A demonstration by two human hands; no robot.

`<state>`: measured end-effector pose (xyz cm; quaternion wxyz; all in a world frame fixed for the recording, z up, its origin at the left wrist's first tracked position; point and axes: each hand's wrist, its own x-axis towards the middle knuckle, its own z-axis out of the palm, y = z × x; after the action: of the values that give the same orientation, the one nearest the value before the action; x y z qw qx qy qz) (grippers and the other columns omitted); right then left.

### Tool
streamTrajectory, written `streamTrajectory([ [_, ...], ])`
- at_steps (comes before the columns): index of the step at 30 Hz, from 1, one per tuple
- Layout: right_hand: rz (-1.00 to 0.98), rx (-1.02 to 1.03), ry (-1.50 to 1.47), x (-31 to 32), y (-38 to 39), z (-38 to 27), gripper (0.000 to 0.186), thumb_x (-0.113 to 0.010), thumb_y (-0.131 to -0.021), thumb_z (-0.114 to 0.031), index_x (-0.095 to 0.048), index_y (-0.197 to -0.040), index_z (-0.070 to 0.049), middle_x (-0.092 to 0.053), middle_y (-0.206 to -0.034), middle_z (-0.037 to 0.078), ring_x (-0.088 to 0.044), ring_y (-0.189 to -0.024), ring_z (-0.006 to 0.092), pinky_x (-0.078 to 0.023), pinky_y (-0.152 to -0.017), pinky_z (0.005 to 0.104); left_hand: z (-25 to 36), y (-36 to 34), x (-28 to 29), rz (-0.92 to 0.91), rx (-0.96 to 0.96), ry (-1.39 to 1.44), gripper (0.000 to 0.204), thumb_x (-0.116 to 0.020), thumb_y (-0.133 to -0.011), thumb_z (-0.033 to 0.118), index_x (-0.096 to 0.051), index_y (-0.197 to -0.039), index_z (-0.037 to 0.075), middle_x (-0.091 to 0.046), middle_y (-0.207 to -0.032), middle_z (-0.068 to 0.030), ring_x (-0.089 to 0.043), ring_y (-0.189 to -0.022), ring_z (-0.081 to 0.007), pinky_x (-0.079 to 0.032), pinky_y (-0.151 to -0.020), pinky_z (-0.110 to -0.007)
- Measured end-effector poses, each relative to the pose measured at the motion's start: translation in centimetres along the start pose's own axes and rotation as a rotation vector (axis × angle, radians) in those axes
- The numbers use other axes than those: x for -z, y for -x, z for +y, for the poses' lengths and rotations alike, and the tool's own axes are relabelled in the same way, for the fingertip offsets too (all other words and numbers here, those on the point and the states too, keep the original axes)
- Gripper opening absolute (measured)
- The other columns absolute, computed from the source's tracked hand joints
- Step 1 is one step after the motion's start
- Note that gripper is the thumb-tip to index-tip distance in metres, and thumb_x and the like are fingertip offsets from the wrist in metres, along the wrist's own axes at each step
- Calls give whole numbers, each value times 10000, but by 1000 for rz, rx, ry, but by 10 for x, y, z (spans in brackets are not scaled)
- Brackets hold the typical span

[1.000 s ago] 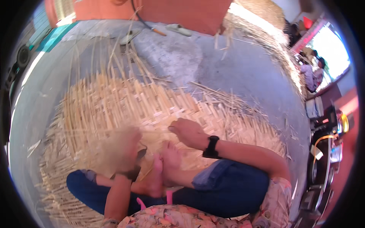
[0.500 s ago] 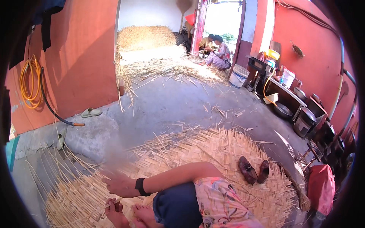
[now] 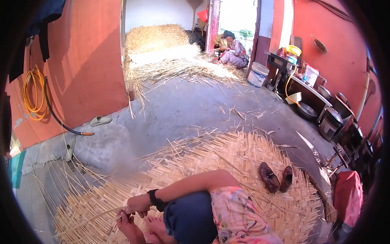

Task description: Weaving a mat using bamboo or straw strips.

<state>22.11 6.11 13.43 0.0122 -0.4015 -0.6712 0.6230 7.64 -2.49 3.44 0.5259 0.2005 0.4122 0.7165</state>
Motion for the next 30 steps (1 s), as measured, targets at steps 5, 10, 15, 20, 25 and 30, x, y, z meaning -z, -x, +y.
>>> streamTrajectory([
  [5, -191, -2, 176, 2, -15, 36, 399, -425, -997, -292, -623, -944, 50, -701, -730, 166, -682, -598, 229, -535, -517, 336, -9, 6, -2, -8, 162, 14, 137, -589, -985, 127, -626, -1097, 59, -664, -918, -14, -587, -743, -96, -472, -636, -241],
  [10, -210, -96, 46, 2, -3, 45, 348, -438, -971, -246, -632, -953, 43, -709, -751, 153, -700, -636, 246, -560, -573, 350, -21, 7, 0, -58, 181, -44, 140, -609, -967, 100, -628, -1104, 79, -673, -934, -16, -613, -780, -100, -468, -636, -227],
  [15, -289, -131, 201, -6, -9, 41, 327, -476, -917, -225, -663, -892, 42, -707, -745, 147, -694, -626, 242, -552, -552, 358, -19, -13, 45, 270, 350, -55, 215, -655, -902, 27, -635, -1109, 82, -682, -907, -36, -627, -702, -104, -488, -599, -242],
  [20, -425, -158, 280, 2, 3, 29, 277, -511, -924, -219, -702, -949, -20, -699, -741, 98, -665, -605, 189, -538, -548, 318, -18, -43, 136, 304, 382, -13, 131, -658, -853, -47, -624, -971, -4, -658, -819, -90, -645, -660, -181, -532, -520, -251],
  [25, -276, -345, 336, 24, 26, 1, 332, -451, -979, -262, -683, -954, -25, -697, -722, 63, -682, -610, 137, -496, -494, 269, 28, -57, 100, 385, 228, -217, 122, -681, -858, -4, -645, -975, -14, -695, -880, -117, -703, -754, -209, -611, -608, -306],
  [30, -214, -346, 522, 8, -1, 16, 237, -515, -942, -166, -603, -1102, -15, -677, -964, 126, -682, -857, 206, -527, -682, 326, 59, -75, 179, 552, 157, -193, 147, -666, -872, -14, -624, -1012, -14, -694, -898, -109, -706, -756, -207, -621, -643, -317],
])
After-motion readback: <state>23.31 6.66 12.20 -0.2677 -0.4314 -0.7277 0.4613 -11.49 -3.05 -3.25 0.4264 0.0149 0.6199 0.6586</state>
